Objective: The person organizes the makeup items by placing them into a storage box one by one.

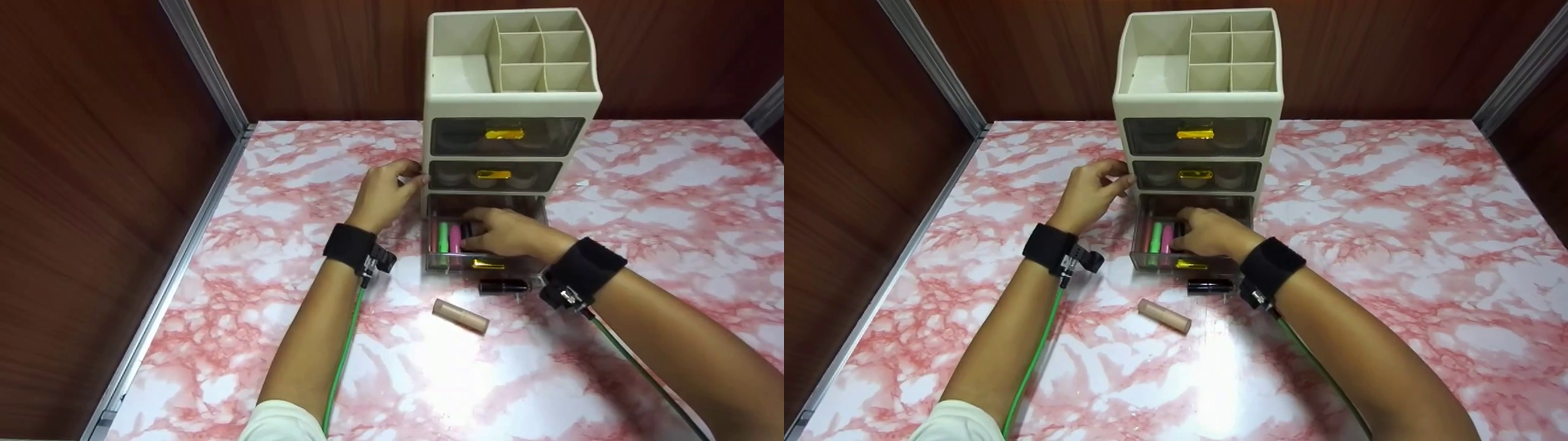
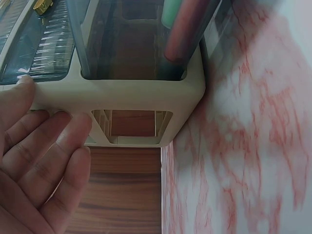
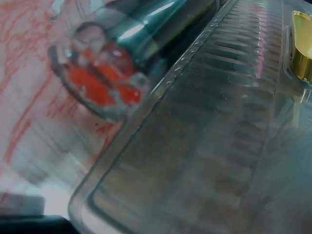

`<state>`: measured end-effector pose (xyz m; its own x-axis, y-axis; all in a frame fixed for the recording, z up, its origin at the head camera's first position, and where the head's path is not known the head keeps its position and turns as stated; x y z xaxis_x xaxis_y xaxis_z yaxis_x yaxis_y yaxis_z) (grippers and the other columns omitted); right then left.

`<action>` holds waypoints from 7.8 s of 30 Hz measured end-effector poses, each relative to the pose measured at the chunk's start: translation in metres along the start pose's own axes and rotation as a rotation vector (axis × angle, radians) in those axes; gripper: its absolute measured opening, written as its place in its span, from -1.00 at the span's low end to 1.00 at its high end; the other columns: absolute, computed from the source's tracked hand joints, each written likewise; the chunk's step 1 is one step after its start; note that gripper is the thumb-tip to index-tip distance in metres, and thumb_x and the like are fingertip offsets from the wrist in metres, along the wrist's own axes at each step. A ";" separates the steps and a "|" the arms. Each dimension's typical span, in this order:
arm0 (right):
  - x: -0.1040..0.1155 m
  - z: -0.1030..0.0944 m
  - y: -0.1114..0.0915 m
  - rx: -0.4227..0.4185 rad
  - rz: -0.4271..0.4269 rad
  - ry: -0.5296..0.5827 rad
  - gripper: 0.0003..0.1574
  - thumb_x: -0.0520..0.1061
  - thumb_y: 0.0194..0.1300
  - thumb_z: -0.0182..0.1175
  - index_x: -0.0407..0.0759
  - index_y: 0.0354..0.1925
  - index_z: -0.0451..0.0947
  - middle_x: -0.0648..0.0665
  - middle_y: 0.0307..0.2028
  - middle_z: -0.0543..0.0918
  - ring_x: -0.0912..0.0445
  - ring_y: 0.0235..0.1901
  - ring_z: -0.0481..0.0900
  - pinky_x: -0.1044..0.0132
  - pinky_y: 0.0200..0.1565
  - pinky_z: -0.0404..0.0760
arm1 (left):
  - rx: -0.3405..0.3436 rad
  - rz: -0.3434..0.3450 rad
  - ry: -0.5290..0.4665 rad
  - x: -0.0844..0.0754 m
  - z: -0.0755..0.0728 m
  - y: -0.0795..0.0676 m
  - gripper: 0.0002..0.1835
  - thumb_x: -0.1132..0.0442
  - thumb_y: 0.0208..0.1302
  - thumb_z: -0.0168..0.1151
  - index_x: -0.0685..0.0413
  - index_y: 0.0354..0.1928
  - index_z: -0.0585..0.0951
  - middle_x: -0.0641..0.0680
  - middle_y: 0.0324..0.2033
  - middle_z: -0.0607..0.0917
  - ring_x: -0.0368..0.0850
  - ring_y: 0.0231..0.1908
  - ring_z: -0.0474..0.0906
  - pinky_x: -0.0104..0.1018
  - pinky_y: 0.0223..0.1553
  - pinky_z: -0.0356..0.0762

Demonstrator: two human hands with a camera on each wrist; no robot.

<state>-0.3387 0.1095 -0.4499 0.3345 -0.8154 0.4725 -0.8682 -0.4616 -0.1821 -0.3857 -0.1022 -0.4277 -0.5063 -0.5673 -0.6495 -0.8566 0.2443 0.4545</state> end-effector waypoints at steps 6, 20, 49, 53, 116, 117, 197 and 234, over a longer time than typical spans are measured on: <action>-0.003 -0.001 -0.002 0.006 0.001 0.020 -0.24 0.19 0.09 0.19 -0.09 0.19 0.28 -0.24 -0.05 0.53 -0.14 -0.01 0.41 -0.05 0.03 0.31 | -0.003 0.002 0.001 0.000 0.000 0.000 -0.78 -0.04 0.13 0.18 -0.11 -0.28 0.62 -0.21 -0.39 0.62 -0.30 -0.45 0.53 -0.47 -0.36 0.43; 0.000 -0.011 -0.013 -0.048 -0.036 0.083 -0.27 0.11 0.10 0.21 -0.16 0.17 0.30 -0.17 -0.21 0.60 0.00 -0.20 0.54 0.05 -0.12 0.44 | -0.004 0.004 -0.005 -0.001 0.000 0.000 -0.77 -0.03 0.13 0.18 -0.09 -0.27 0.62 -0.23 -0.39 0.62 -0.40 -0.42 0.50 -0.50 -0.35 0.43; 0.019 -0.027 -0.082 -0.327 -0.451 0.224 -0.83 -0.18 0.11 0.24 -0.08 -0.25 0.60 0.05 -0.46 0.61 0.14 -0.54 0.49 0.39 -0.53 0.46 | -0.007 -0.006 0.000 0.000 0.000 -0.001 -0.78 0.00 0.12 0.21 -0.08 -0.26 0.62 -0.20 -0.38 0.63 -0.32 -0.43 0.52 -0.47 -0.36 0.43; 0.017 -0.024 -0.091 -0.317 -0.492 0.192 -0.84 -0.11 0.13 0.23 -0.03 -0.25 0.61 0.14 -0.44 0.62 0.23 -0.55 0.52 0.40 -0.54 0.48 | -0.009 0.002 -0.003 0.000 0.000 -0.001 -0.78 -0.01 0.12 0.21 -0.07 -0.27 0.62 -0.20 -0.38 0.63 -0.32 -0.43 0.52 -0.47 -0.36 0.43; -0.032 0.019 -0.105 -0.263 -0.482 -0.129 -0.59 -0.11 -0.01 0.33 0.03 -0.10 0.59 0.03 -0.32 0.65 0.26 -0.62 0.43 0.36 -0.55 0.41 | -0.014 0.017 -0.014 0.000 0.000 0.000 -0.80 0.02 0.12 0.22 -0.08 -0.28 0.63 -0.20 -0.39 0.62 -0.37 -0.44 0.50 -0.47 -0.37 0.43; -0.033 0.020 -0.105 -0.259 -0.481 -0.129 -0.60 -0.11 -0.01 0.33 0.02 -0.10 0.60 0.03 -0.31 0.65 0.26 -0.58 0.47 0.33 -0.53 0.45 | -0.014 0.018 -0.014 0.000 0.001 0.000 -0.80 0.01 0.12 0.22 -0.08 -0.28 0.63 -0.21 -0.39 0.62 -0.37 -0.45 0.50 -0.48 -0.38 0.43; -0.018 0.024 -0.110 0.136 -0.274 0.408 -0.65 0.00 0.23 0.11 0.02 -0.01 0.34 -0.21 -0.45 0.58 -0.19 -0.63 0.47 0.29 -0.67 0.45 | -0.008 0.014 -0.019 -0.001 0.000 0.000 -0.80 0.02 0.13 0.21 -0.08 -0.27 0.63 -0.20 -0.39 0.62 -0.37 -0.44 0.50 -0.47 -0.38 0.43; -0.013 0.008 -0.108 -0.070 -0.093 0.579 -0.57 0.03 0.14 0.19 -0.19 -0.14 0.34 -0.18 -0.47 0.61 -0.06 -0.60 0.55 -0.04 -0.60 0.47 | -0.021 0.024 -0.021 -0.001 0.000 0.000 -0.81 0.03 0.10 0.24 -0.05 -0.31 0.63 -0.19 -0.42 0.64 -0.35 -0.46 0.52 -0.45 -0.38 0.44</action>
<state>-0.2464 0.1669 -0.4430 0.1734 -0.4398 0.8812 -0.8735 -0.4819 -0.0686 -0.3852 -0.1020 -0.4272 -0.5291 -0.5451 -0.6503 -0.8418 0.2412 0.4828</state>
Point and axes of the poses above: each hand's wrist, its own y-axis towards the middle knuckle, its own z-axis out of the palm, x = y × z, the point moved 3 cm from there along y, towards the middle knuckle
